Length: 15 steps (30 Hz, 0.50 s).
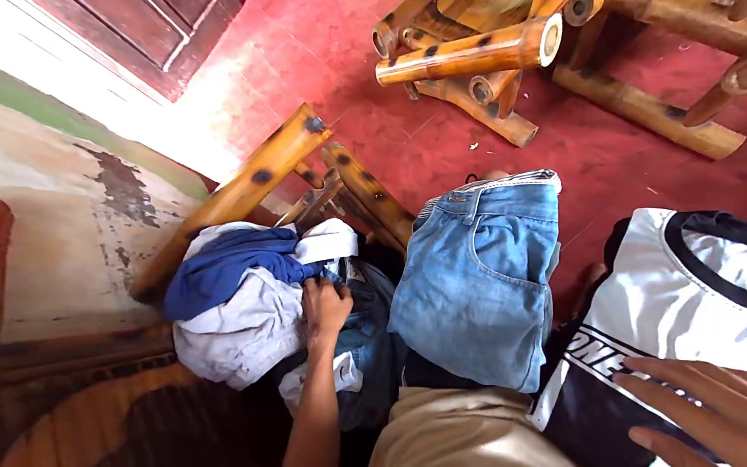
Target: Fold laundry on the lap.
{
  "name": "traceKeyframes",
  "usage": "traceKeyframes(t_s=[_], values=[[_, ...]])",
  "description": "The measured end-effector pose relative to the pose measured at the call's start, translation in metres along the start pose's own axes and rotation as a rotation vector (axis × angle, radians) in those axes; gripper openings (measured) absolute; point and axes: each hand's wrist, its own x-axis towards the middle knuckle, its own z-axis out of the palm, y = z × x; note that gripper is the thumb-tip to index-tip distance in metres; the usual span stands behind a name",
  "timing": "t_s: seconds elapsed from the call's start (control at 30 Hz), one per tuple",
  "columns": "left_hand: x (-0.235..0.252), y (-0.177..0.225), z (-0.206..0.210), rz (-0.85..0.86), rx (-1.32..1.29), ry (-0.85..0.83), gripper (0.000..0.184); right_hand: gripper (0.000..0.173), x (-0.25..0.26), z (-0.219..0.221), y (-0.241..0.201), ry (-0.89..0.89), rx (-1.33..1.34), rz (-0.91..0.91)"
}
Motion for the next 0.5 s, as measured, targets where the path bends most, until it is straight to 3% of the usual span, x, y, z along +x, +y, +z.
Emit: traceKeyframes(t_s=[0.07, 0.2, 0.23, 0.33, 0.5], values=[[-0.01, 0.011, 0.006, 0.004, -0.022, 0.064, 0.057, 0.043, -0.001, 0.006, 0.004, 0.018, 0.03, -0.004], [-0.022, 0.031, 0.003, -0.082, 0.06, -0.121, 0.071, 0.043, -0.001, 0.013, 0.005, 0.024, 0.055, -0.043], [-0.017, 0.03, -0.001, -0.112, 0.01, -0.163, 0.068, 0.042, -0.001, 0.014, 0.005, 0.037, 0.05, -0.057], [-0.001, 0.011, -0.005, -0.102, -0.181, -0.209, 0.034, 0.041, -0.002, 0.019, 0.006, 0.051, 0.052, -0.084], [-0.023, -0.001, -0.05, -0.097, -0.36, -0.129, 0.023, 0.041, -0.007, 0.019, 0.01, 0.052, 0.054, -0.039]])
